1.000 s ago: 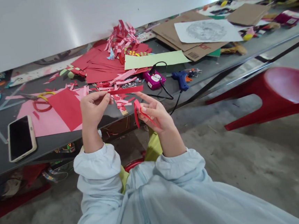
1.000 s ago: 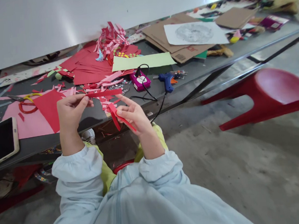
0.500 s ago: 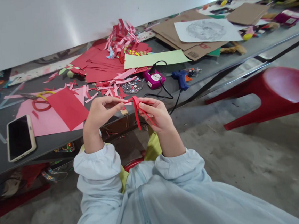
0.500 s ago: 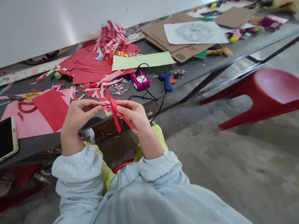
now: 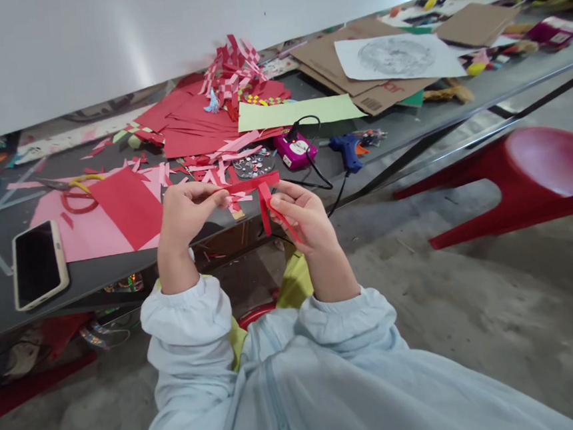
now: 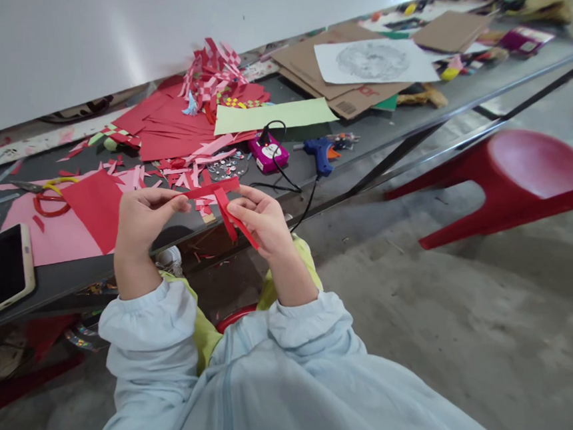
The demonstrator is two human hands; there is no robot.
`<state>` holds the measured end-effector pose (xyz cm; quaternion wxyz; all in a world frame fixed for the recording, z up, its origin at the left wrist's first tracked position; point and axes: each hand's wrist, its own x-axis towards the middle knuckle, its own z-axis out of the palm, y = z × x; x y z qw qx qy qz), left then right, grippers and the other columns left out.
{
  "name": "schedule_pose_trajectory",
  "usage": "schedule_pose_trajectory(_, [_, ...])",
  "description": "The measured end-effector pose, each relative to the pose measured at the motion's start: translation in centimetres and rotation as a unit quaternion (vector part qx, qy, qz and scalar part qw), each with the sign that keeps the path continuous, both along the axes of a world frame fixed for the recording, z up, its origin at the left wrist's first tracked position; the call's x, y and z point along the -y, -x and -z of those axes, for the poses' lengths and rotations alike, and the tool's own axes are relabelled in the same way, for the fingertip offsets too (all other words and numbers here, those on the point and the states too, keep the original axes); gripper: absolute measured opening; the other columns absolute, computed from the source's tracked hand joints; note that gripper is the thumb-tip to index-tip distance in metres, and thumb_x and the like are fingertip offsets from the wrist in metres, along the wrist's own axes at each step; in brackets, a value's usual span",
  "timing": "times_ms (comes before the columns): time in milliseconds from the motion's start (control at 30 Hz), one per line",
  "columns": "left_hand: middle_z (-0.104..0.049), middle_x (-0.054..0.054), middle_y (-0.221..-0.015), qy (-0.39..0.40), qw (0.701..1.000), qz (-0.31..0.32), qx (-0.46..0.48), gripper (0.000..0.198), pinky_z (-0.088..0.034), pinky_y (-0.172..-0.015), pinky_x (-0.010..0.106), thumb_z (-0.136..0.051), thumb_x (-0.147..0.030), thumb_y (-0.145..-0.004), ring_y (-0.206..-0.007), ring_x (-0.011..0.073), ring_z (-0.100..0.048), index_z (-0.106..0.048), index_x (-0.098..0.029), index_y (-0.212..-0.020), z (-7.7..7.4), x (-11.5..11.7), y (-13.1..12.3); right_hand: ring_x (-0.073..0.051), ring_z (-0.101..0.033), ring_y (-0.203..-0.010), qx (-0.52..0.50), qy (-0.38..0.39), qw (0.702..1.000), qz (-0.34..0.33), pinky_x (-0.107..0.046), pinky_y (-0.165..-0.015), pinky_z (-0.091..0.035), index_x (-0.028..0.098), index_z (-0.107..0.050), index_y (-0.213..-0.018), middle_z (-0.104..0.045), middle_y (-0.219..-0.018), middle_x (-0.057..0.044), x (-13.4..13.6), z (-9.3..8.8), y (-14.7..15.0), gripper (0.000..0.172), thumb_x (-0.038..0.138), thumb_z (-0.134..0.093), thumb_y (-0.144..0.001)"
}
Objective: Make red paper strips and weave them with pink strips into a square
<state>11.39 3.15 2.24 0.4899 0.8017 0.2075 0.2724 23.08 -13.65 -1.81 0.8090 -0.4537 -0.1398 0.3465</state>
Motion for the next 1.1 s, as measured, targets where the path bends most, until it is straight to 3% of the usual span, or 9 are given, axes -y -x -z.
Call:
schedule_pose_trajectory(400, [-0.075, 0.0, -0.069, -0.021, 0.998, -0.06, 0.03, 0.011, -0.057, -0.069, 0.027, -0.074, -0.032, -0.073, -0.068, 0.016, -0.07, -0.077, -0.022, -0.071, 0.0, -0.3, 0.2, -0.007, -0.058, -0.054, 0.035, 0.024, 0.998, 0.047, -0.022, -0.056, -0.052, 0.024, -0.074, -0.091, -0.068, -0.068, 0.005, 1.0, -0.4, -0.4, 0.034, 0.03, -0.086, -0.059])
schedule_pose_trajectory(633, [-0.076, -0.001, -0.069, -0.046, 0.99, -0.127, 0.029, 0.01, -0.059, -0.071, 0.028, -0.071, -0.031, -0.076, -0.066, 0.0152, -0.071, -0.077, -0.023, -0.074, -0.2, -1.0, 0.6, -0.007, -0.064, -0.06, 0.045, 0.027, 0.997, 0.054, -0.02, -0.06, -0.055, 0.023, -0.073, -0.09, -0.07, -0.072, 0.004, 1.3, 0.0, -0.8, 0.036, 0.032, -0.088, -0.059])
schedule_pose_trajectory(800, [-0.076, 0.002, -0.069, -0.073, 0.978, -0.191, 0.034, 0.013, -0.057, -0.07, 0.027, -0.069, -0.029, -0.078, -0.067, 0.0161, -0.072, -0.077, -0.02, -0.076, 0.2, -1.8, 1.1, -0.006, -0.061, -0.057, 0.042, 0.017, 0.997, 0.065, -0.017, -0.055, -0.052, 0.024, -0.075, -0.086, -0.07, -0.068, 0.004, 1.2, 0.2, -1.1, 0.034, 0.03, -0.09, -0.057])
schedule_pose_trajectory(1100, [-0.074, 0.0, -0.067, -0.105, 0.95, -0.295, 0.002, 0.016, -0.056, -0.074, 0.03, -0.065, -0.033, -0.08, -0.067, 0.0174, -0.071, -0.074, -0.02, -0.076, 1.0, -3.3, 2.2, -0.014, -0.066, -0.078, 0.195, 0.074, 0.971, 0.115, -0.031, -0.077, -0.057, 0.026, -0.074, -0.087, -0.072, -0.081, 0.001, -0.9, -0.1, -2.2, 0.024, 0.028, -0.084, -0.065])
